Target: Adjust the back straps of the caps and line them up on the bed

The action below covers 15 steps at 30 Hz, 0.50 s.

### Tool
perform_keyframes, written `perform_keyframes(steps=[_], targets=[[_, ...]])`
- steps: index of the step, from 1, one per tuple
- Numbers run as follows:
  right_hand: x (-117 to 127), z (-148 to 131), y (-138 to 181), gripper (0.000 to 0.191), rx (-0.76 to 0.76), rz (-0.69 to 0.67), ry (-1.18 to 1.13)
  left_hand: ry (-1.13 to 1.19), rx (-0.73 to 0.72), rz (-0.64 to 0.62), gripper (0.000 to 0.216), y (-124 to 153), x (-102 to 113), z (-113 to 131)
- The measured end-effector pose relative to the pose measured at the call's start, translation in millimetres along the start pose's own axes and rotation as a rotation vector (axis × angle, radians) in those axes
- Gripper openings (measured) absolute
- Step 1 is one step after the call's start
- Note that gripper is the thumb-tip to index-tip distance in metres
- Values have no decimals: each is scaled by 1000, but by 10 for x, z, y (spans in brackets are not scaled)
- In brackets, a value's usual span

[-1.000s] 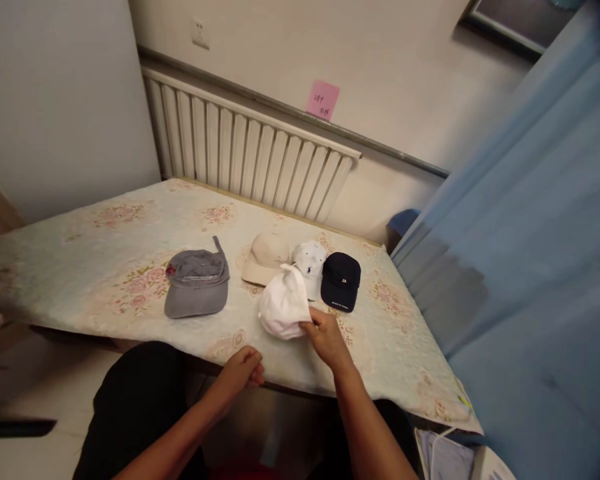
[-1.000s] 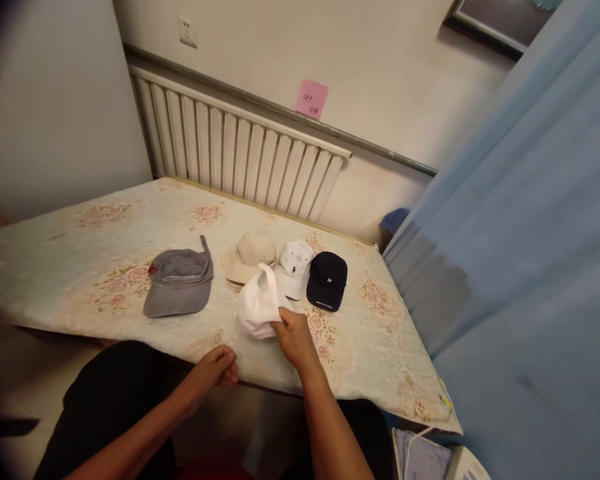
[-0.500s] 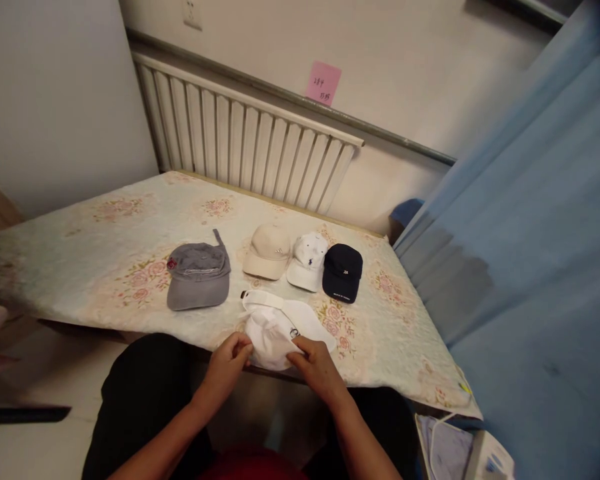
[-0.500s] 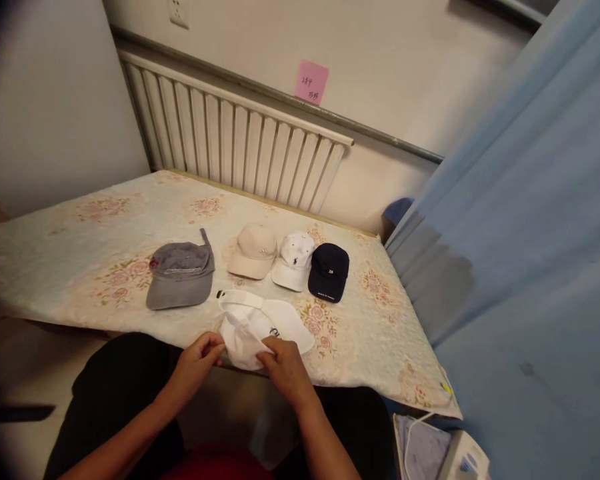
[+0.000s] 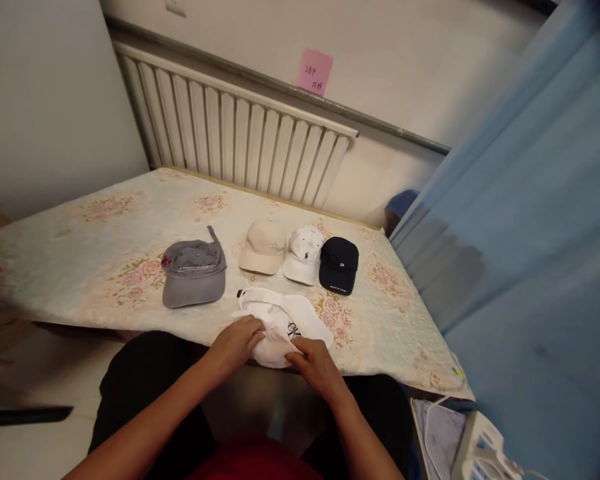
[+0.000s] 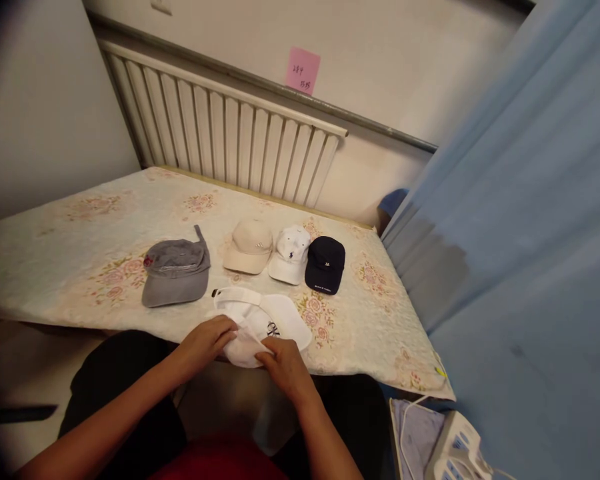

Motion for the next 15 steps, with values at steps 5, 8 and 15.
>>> perform_keyframes(steps=[5,8,15], targets=[[19,60,9,16,-24,22,-2,38,1,-45,18,-30,38,-17],[7,39,11,15,-35,30,-14,67,8,-23,20,-7,34,-18],[-29,-205,-50,14,-35,59,8,95,5,-29,20,30,-7,8]])
Point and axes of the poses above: each hand's wrist, its own y-axis away from the middle knuckle, its own x-axis out of the back of the hand, z = x × y, the point moved 4 cm from there along -y, towards the middle knuckle, and after that the axes turned 10 degrees about -z, right-handed, at the moved point
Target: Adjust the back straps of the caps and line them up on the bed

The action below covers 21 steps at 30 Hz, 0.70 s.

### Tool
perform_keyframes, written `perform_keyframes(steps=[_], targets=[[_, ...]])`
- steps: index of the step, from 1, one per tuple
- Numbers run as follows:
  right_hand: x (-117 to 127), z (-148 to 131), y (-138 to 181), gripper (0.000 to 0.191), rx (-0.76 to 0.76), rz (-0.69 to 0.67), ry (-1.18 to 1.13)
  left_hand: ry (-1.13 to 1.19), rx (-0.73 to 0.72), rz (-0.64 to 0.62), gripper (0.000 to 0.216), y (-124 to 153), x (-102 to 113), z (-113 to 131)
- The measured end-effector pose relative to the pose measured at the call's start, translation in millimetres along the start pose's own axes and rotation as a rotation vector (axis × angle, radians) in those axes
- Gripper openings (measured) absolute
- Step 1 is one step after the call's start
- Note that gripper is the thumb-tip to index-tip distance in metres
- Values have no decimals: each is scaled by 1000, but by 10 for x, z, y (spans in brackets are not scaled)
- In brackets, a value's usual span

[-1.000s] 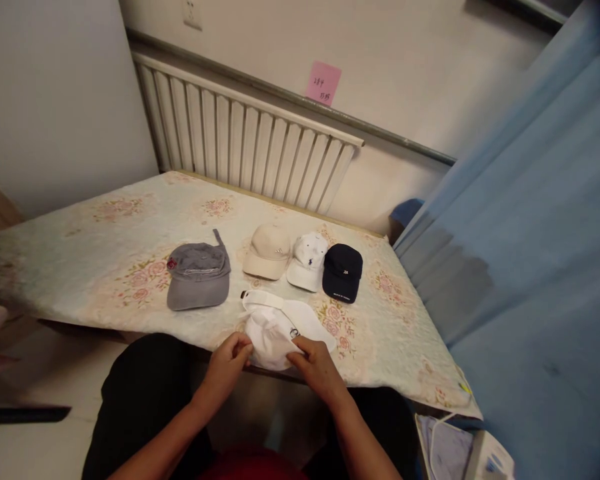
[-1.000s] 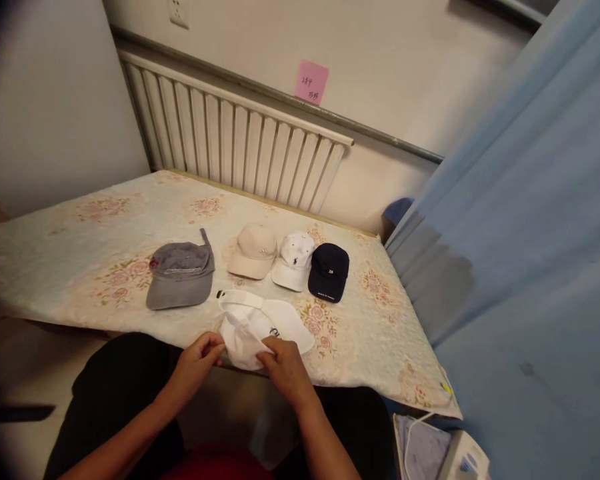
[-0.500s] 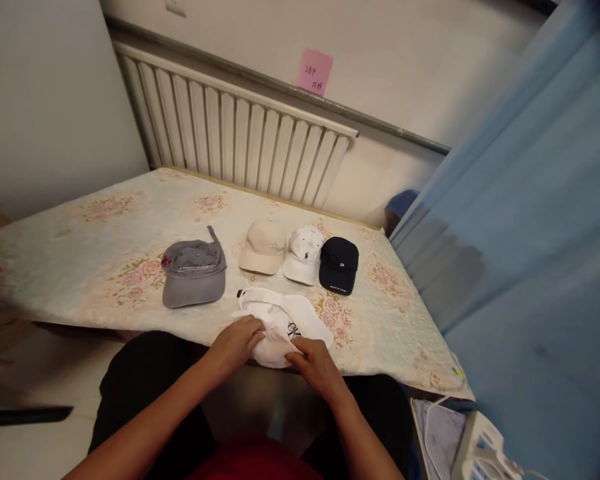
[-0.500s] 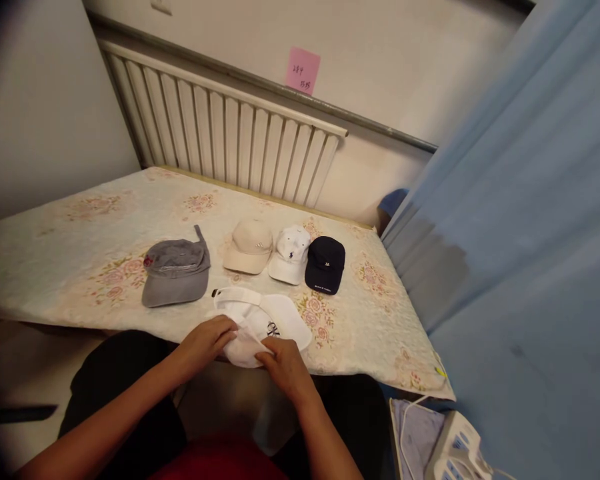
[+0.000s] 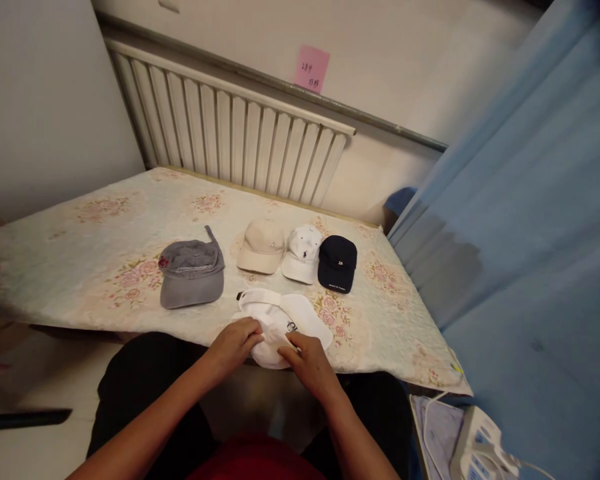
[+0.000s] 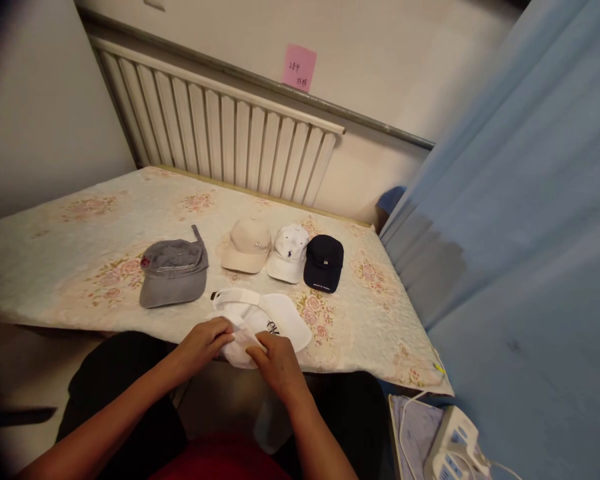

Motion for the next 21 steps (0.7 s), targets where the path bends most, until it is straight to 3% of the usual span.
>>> perform_keyframes(steps=[6,13,15,21], targets=[[-68,-147,-103,15,14,76,35,-49,-23,-4,22,18,-71,19],[-97,-84,-93,17,-15,105,3,21,-17,28,19,158,12,21],[-77,-66,-82,16,-22,106,-16,48,-12,98,20,220,99,23],[-65,-36,-72,15,-29,99,-46,23,136,497,23,305,450,-163]])
Point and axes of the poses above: each hand's wrist, its own y-axis away from the middle knuckle, its own x-axis out of the back of the hand, z = x × y, the point moved 4 cm from there along -y, towards the middle knuckle, and after that the axes turned 10 degrees about -z, right-handed, at the moved point
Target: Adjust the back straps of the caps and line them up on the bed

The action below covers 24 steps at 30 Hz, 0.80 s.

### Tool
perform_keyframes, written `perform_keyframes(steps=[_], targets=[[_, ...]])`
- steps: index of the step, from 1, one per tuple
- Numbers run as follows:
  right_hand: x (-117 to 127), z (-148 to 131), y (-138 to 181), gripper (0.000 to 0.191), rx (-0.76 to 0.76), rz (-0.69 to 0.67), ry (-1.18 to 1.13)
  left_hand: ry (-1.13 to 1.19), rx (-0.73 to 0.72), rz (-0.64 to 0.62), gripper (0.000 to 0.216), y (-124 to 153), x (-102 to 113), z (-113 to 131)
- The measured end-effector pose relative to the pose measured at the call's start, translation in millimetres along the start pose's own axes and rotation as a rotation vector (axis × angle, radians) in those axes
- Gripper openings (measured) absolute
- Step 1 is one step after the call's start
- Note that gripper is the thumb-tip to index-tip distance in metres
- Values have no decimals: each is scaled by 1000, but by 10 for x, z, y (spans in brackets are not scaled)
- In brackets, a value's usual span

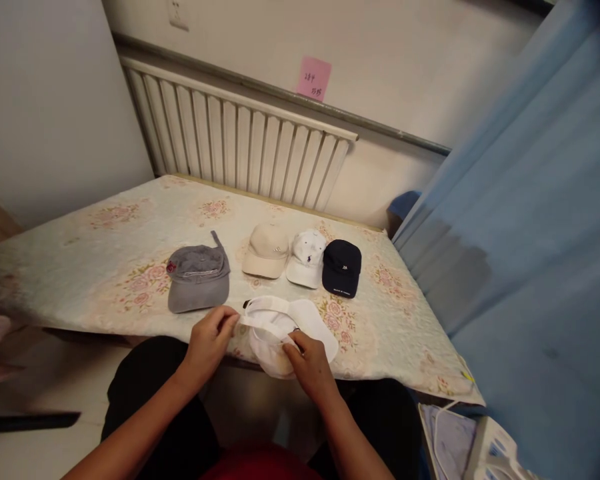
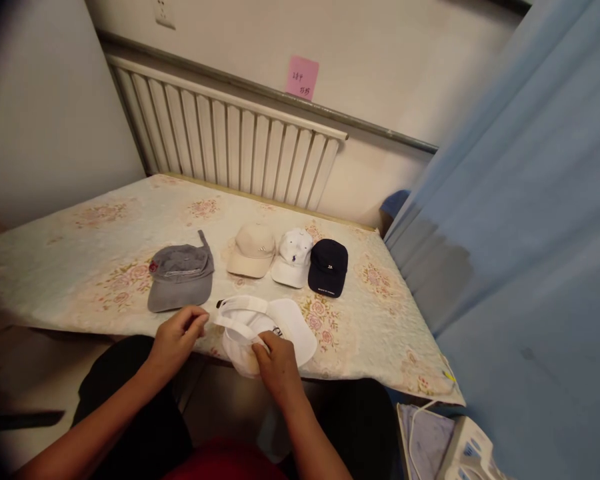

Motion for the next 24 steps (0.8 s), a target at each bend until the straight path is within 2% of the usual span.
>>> perform_keyframes(steps=[2,5,8,13,16,21,24], targets=[[-7,5,5,15,1,-9,-9,-23,-12,9,24,-98,21,-68],[-5,-2,15,15,7,-19,-20,-30,-106,-89,31,-271,-7,-108],[10,-17,23,16,12,-24,-26,-25,-233,-226,41,-436,-38,-85],[24,-35,40,15,14,-51,-36,-114,-357,-547,49,-653,-136,-48],[68,-63,66,14,13,-62,-55,-174,-410,-647,46,-733,-187,4],[319,-136,123,16,19,-99,-133,-77,-434,-732,33,-752,-150,256],[561,-135,145,10,12,-122,-189,83,-354,-824,23,-698,-67,455]])
Point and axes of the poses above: each hand's wrist, its own y-axis away from the middle knuckle, its own x-axis out of the back of the hand, z = x × y, the point moved 4 cm from there along -y, towards the middle knuckle, and after that the axes turned 10 degrees about -z, right-handed, at the moved point
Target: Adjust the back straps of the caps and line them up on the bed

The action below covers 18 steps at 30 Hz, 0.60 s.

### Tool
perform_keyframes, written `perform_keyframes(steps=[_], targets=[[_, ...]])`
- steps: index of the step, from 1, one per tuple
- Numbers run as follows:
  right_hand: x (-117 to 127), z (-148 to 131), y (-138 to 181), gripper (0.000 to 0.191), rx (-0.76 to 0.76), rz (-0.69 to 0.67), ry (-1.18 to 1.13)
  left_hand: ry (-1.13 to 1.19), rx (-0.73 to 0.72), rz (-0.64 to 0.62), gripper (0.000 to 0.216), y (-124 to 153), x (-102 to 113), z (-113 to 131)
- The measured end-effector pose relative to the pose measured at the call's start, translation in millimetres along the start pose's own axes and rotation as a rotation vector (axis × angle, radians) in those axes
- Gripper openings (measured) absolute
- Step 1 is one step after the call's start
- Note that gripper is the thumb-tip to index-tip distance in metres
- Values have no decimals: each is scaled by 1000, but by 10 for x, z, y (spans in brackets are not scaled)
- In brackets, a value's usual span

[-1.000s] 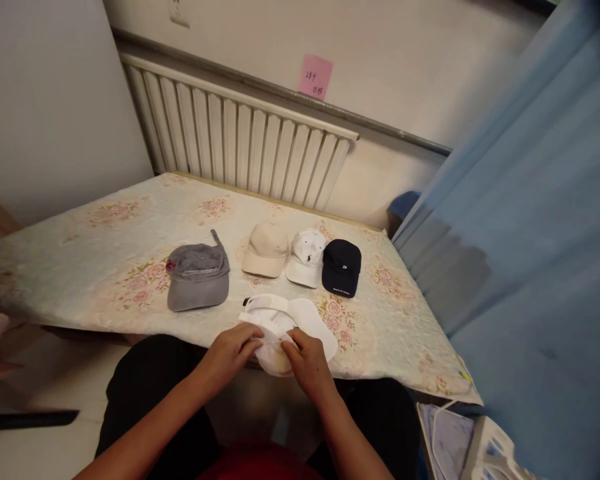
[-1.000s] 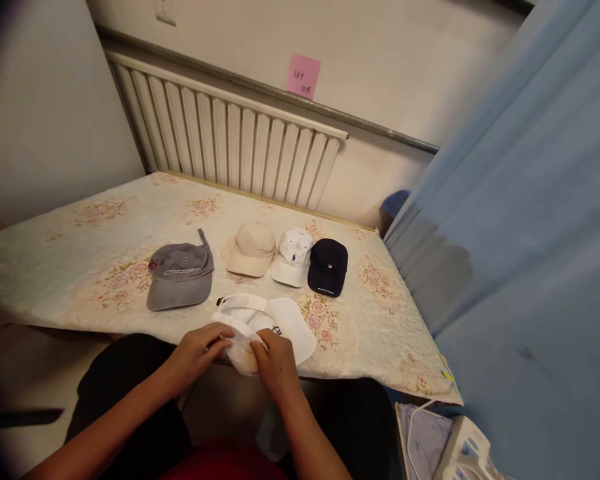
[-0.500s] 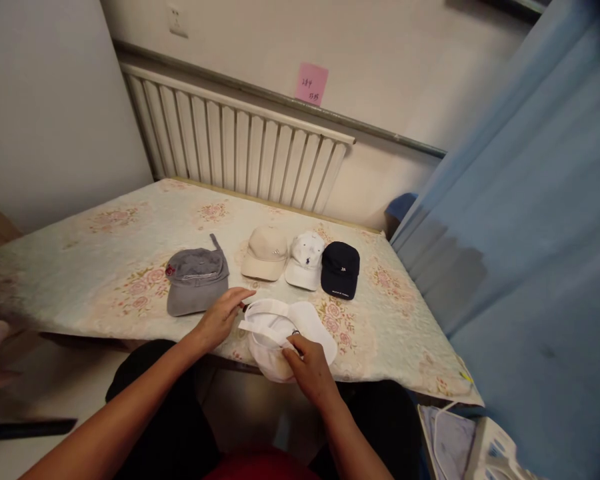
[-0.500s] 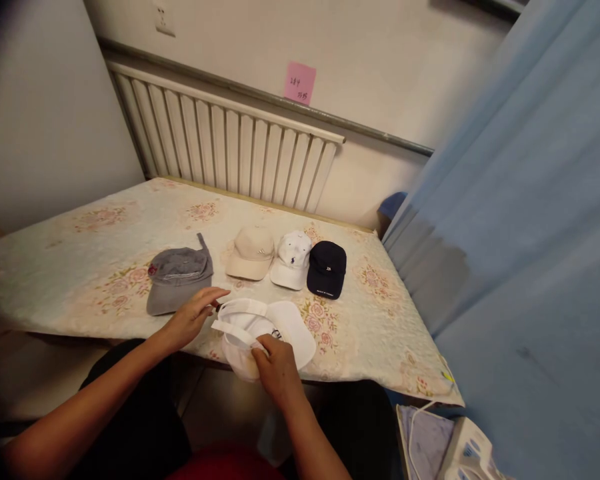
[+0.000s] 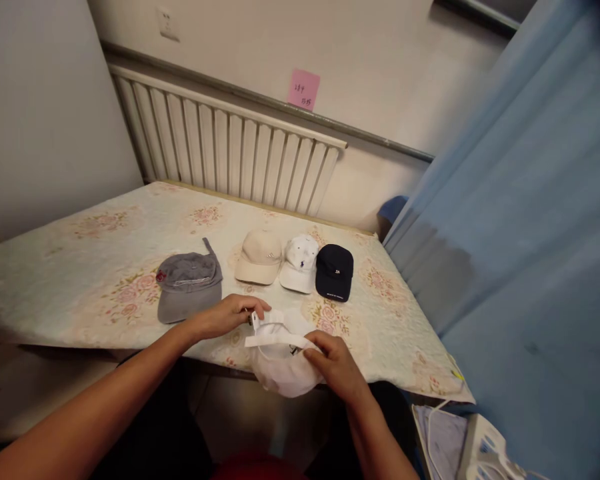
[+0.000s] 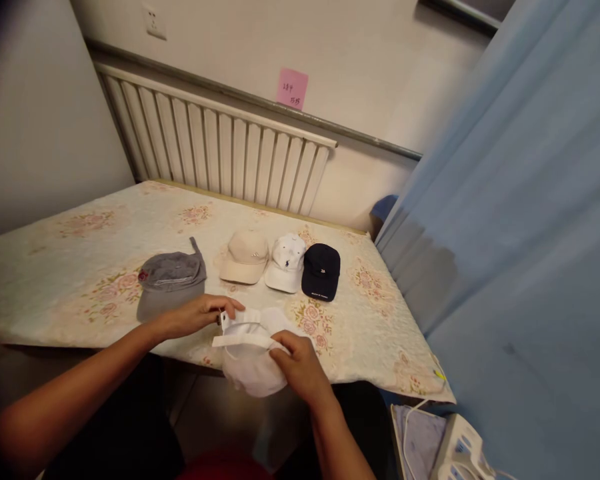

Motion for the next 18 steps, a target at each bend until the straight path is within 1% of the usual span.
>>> perform_keyframes(steps=[1,4,7,11,14,16,18], targets=[[79,-11,14,9,6,-10,-31,44,6,-16,21,15,9,71],[287,-56,39,13,31,-40,-120,121,44,-1,18,67,53,224],[435,-130,29,16,53,-31,-184,165,63,53,15,109,107,305],[549,-236,-85,13,90,2,-197,182,89,141,12,125,211,370],[631,-289,-253,9,125,33,-215,158,83,193,14,113,337,451],[704,-331,-362,6,171,80,-228,95,68,252,15,107,446,529],[773,-382,-432,4,228,141,-192,-5,43,319,16,107,541,611]])
Point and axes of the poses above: each hand's wrist, its own y-axis away from the middle knuckle, its own x-axis out of the back of the hand, z = x × y, the point moved 4 cm from there along -y, towards the middle knuckle, and after that the axes turned 10 degrees about -z, right-handed, at the moved point
